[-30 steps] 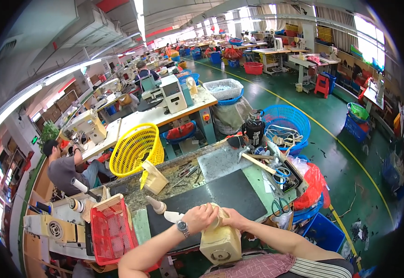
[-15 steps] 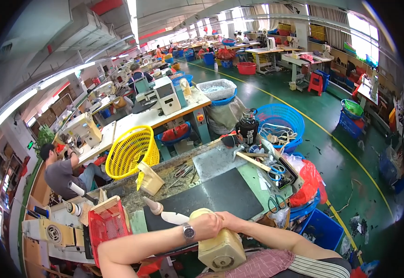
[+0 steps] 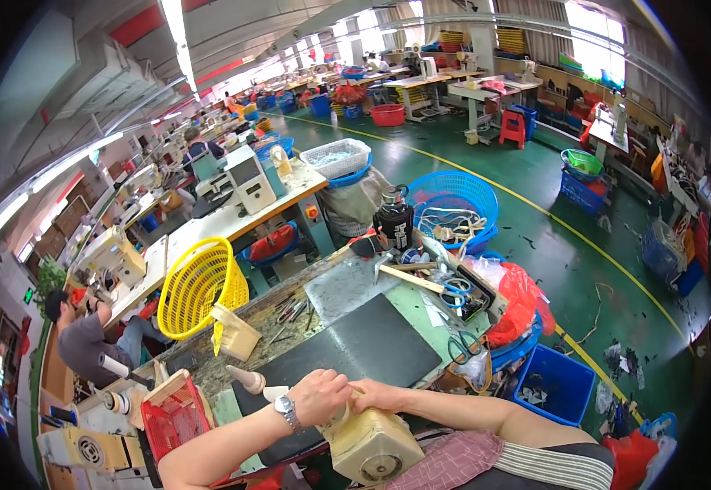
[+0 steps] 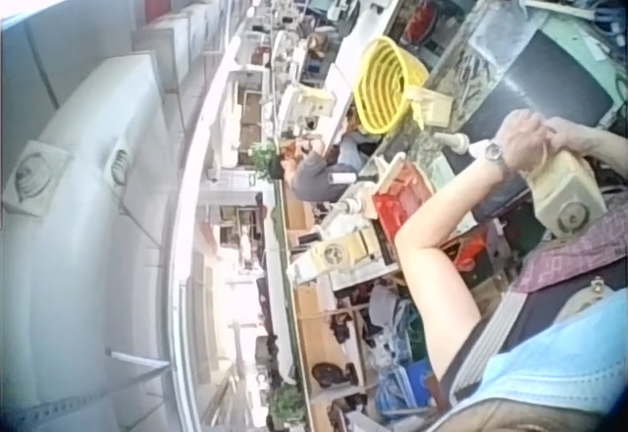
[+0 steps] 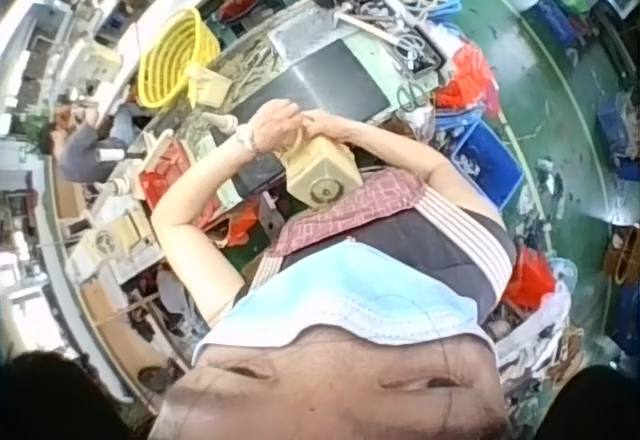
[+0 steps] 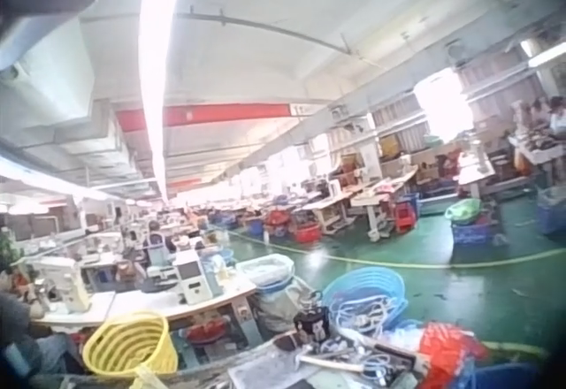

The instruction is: Cleaning the workstation and then wrapping shoe lasts in plastic film for storage or transport.

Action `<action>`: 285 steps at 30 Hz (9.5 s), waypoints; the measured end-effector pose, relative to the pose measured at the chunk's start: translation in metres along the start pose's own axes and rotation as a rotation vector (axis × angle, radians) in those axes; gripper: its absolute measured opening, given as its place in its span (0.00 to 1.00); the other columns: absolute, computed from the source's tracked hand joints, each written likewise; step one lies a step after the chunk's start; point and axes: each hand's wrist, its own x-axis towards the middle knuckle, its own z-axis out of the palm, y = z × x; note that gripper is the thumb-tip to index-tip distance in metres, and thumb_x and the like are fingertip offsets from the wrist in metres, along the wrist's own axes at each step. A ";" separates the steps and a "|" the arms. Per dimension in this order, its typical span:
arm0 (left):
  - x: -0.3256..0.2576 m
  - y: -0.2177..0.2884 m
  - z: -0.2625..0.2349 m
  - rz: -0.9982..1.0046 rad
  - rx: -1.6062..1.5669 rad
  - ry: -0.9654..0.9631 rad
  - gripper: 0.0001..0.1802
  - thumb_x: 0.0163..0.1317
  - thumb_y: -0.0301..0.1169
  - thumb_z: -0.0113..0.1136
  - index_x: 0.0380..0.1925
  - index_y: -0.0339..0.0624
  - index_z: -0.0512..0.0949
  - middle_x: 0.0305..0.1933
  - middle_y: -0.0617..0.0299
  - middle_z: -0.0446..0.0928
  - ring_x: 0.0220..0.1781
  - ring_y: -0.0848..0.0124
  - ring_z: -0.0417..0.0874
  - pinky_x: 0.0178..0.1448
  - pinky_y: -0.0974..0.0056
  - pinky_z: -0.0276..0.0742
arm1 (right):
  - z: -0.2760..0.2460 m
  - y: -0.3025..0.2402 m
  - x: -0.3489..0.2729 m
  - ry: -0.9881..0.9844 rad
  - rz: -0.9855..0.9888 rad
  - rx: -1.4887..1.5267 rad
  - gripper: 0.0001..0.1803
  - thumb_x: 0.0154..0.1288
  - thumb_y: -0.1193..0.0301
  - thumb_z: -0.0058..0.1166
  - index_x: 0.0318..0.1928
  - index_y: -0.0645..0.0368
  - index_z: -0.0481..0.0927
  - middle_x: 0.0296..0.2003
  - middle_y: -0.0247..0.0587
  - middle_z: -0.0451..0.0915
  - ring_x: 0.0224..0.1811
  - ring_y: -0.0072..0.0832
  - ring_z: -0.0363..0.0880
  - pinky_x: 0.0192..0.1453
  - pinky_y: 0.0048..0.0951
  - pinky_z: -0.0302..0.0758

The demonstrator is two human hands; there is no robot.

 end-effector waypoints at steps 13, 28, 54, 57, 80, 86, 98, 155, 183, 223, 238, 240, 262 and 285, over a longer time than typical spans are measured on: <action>0.017 -0.007 -0.024 0.104 0.121 -0.410 0.06 0.46 0.32 0.52 0.19 0.44 0.76 0.21 0.64 0.77 0.24 0.67 0.80 0.23 0.65 0.74 | 0.008 -0.025 -0.007 0.012 -0.003 -0.181 0.20 0.41 0.71 0.50 0.39 0.63 0.70 0.34 0.34 0.73 0.36 0.19 0.68 0.41 0.22 0.66; 0.009 0.024 -0.030 -0.090 0.298 -0.031 0.13 0.41 0.31 0.53 0.29 0.38 0.74 0.24 0.64 0.70 0.27 0.69 0.73 0.28 0.67 0.67 | 0.000 -0.017 -0.024 0.133 -0.081 -0.205 0.24 0.42 0.69 0.51 0.45 0.64 0.69 0.36 0.37 0.74 0.37 0.21 0.70 0.42 0.22 0.67; 0.007 0.028 -0.042 -0.214 0.204 -0.227 0.16 0.45 0.29 0.50 0.36 0.33 0.72 0.19 0.59 0.72 0.21 0.67 0.76 0.23 0.65 0.71 | 0.011 -0.031 -0.020 0.074 -0.023 -0.359 0.31 0.41 0.67 0.52 0.50 0.65 0.67 0.39 0.40 0.74 0.41 0.22 0.70 0.45 0.24 0.67; 0.003 0.012 -0.034 0.039 0.382 -0.192 0.12 0.45 0.31 0.50 0.27 0.33 0.71 0.11 0.62 0.69 0.13 0.71 0.75 0.15 0.69 0.69 | 0.012 -0.031 -0.018 0.049 -0.073 -0.366 0.30 0.40 0.66 0.52 0.49 0.65 0.67 0.39 0.40 0.74 0.40 0.23 0.70 0.44 0.24 0.67; 0.006 0.032 -0.038 -0.140 0.398 -0.250 0.13 0.44 0.30 0.50 0.31 0.34 0.72 0.20 0.56 0.74 0.19 0.69 0.75 0.20 0.66 0.68 | 0.018 -0.034 -0.032 0.172 -0.084 -0.344 0.23 0.42 0.67 0.50 0.42 0.65 0.69 0.34 0.40 0.74 0.37 0.23 0.70 0.42 0.25 0.68; -0.006 0.011 -0.022 0.090 0.475 -0.050 0.06 0.48 0.28 0.48 0.23 0.36 0.68 0.11 0.66 0.67 0.11 0.76 0.70 0.12 0.70 0.62 | 0.016 -0.037 -0.033 0.141 -0.082 -0.406 0.27 0.41 0.66 0.51 0.45 0.65 0.69 0.36 0.41 0.75 0.38 0.24 0.71 0.43 0.24 0.68; -0.024 0.037 -0.026 -0.156 0.369 0.013 0.16 0.47 0.30 0.49 0.36 0.32 0.69 0.20 0.60 0.68 0.22 0.70 0.72 0.26 0.69 0.67 | 0.016 -0.029 -0.040 0.102 -0.099 -0.353 0.29 0.41 0.67 0.53 0.48 0.65 0.68 0.36 0.40 0.75 0.38 0.23 0.71 0.43 0.25 0.68; 0.014 0.027 -0.016 -0.026 0.509 -0.188 0.10 0.48 0.30 0.48 0.30 0.36 0.68 0.16 0.62 0.67 0.18 0.69 0.70 0.20 0.65 0.64 | 0.007 -0.024 -0.063 0.267 -0.198 -0.353 0.24 0.40 0.66 0.53 0.41 0.65 0.69 0.32 0.42 0.74 0.35 0.23 0.70 0.39 0.26 0.69; -0.101 0.071 -0.021 -0.658 0.124 -0.095 0.22 0.49 0.28 0.49 0.47 0.38 0.66 0.18 0.63 0.69 0.16 0.70 0.73 0.19 0.69 0.69 | 0.054 -0.014 0.016 -0.088 -0.097 -0.499 0.22 0.41 0.65 0.54 0.38 0.66 0.69 0.32 0.43 0.74 0.36 0.26 0.71 0.42 0.27 0.68; -0.088 0.069 0.011 -1.005 -0.549 0.373 0.28 0.50 0.27 0.50 0.55 0.37 0.63 0.31 0.55 0.76 0.29 0.59 0.78 0.35 0.63 0.75 | 0.053 -0.014 0.000 0.152 -0.001 -0.265 0.27 0.41 0.74 0.51 0.47 0.68 0.68 0.39 0.38 0.74 0.41 0.21 0.71 0.47 0.23 0.68; -0.077 0.089 0.068 -1.064 -1.087 0.666 0.27 0.60 0.24 0.39 0.60 0.38 0.51 0.44 0.45 0.72 0.45 0.58 0.76 0.48 0.63 0.70 | 0.044 -0.022 -0.024 0.227 -0.063 -0.541 0.23 0.41 0.69 0.54 0.40 0.67 0.71 0.32 0.45 0.77 0.35 0.26 0.74 0.42 0.27 0.70; -0.068 0.095 0.067 -1.104 -1.408 0.813 0.27 0.59 0.23 0.39 0.60 0.38 0.51 0.48 0.46 0.70 0.48 0.62 0.74 0.51 0.65 0.68 | 0.043 -0.022 -0.024 0.262 -0.050 -0.555 0.23 0.40 0.68 0.54 0.40 0.68 0.71 0.32 0.48 0.77 0.34 0.28 0.75 0.42 0.28 0.71; -0.022 0.058 0.091 -1.187 -1.473 0.734 0.18 0.50 0.17 0.46 0.44 0.36 0.67 0.41 0.60 0.73 0.39 0.71 0.75 0.44 0.69 0.71 | 0.013 0.005 -0.047 0.484 -0.462 -0.822 0.18 0.36 0.66 0.54 0.28 0.64 0.66 0.24 0.52 0.72 0.29 0.49 0.73 0.31 0.41 0.69; 0.040 -0.034 0.171 -1.007 -0.447 0.260 0.10 0.58 0.27 0.43 0.37 0.35 0.68 0.37 0.44 0.73 0.39 0.48 0.74 0.37 0.53 0.70 | -0.100 0.074 0.000 0.786 -0.363 -0.819 0.23 0.40 0.66 0.58 0.39 0.58 0.68 0.32 0.46 0.70 0.39 0.41 0.70 0.39 0.38 0.69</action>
